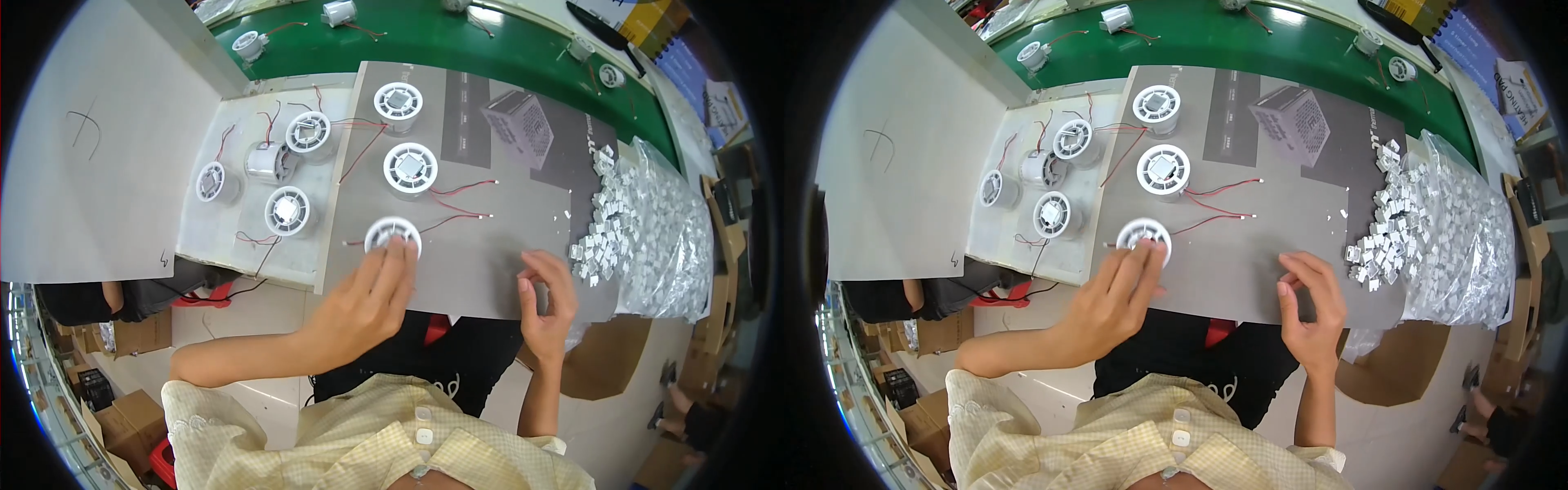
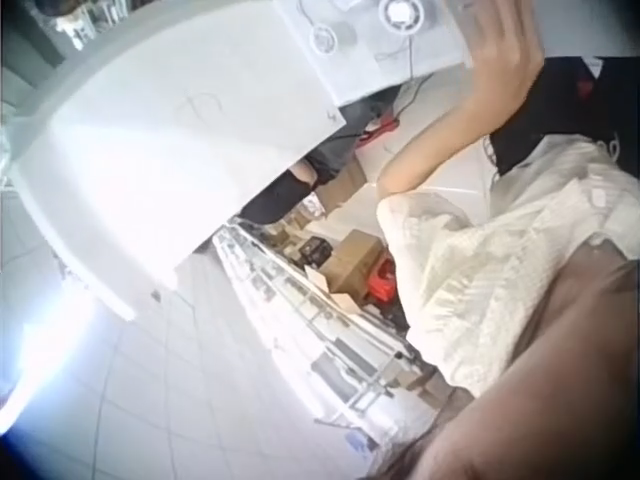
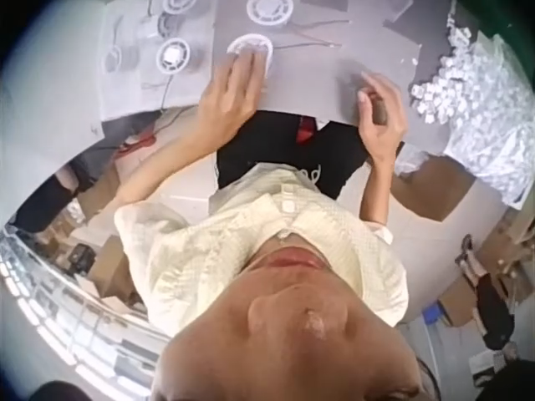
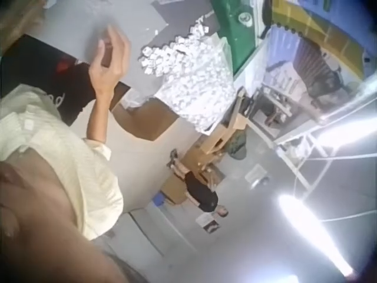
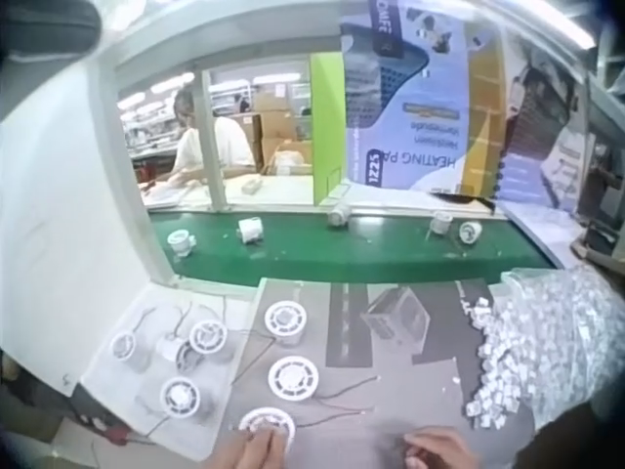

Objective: The person assembles plastic connectors onto the wiring of circular electronic modules by hand at a factory workstation.

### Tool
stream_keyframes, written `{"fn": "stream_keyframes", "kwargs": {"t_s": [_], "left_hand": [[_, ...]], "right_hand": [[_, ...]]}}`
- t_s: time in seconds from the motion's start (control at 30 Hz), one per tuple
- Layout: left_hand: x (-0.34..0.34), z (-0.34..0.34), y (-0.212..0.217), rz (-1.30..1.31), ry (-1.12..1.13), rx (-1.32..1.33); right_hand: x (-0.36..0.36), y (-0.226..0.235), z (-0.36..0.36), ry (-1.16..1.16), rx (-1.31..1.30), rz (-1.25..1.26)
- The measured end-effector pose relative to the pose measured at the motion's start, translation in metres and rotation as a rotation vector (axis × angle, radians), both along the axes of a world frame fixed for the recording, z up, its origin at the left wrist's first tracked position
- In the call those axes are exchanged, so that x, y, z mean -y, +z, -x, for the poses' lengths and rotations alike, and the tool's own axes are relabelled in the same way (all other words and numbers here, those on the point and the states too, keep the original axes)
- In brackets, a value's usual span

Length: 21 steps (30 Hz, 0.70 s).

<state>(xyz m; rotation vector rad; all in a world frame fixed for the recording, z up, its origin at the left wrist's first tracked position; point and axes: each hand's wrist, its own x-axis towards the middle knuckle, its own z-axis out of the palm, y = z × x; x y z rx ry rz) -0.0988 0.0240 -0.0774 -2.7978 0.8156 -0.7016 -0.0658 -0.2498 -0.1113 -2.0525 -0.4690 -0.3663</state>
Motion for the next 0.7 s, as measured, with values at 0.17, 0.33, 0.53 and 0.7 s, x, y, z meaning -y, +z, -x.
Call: {"fn": "stream_keyframes", "kwargs": {"t_s": [0.17,0.33,0.53,0.7], "left_hand": [[-0.019,-0.031,0.03,0.355,-0.09,-0.589],[-0.045,-0.077,0.019,0.668,-0.296,-0.876],[-0.04,-0.059,0.012,0.721,-0.248,-0.78],[-0.03,-0.04,-0.018,0.935,-0.057,-0.648]], "right_hand": [[0.013,0.0,0.01,-0.008,-0.098,0.001],[0.018,0.004,0.01,-0.009,-0.148,-0.012],[0.006,0.041,-0.038,0.063,-0.103,0.099],[-0.082,0.074,-0.174,0.287,0.002,0.208]]}}
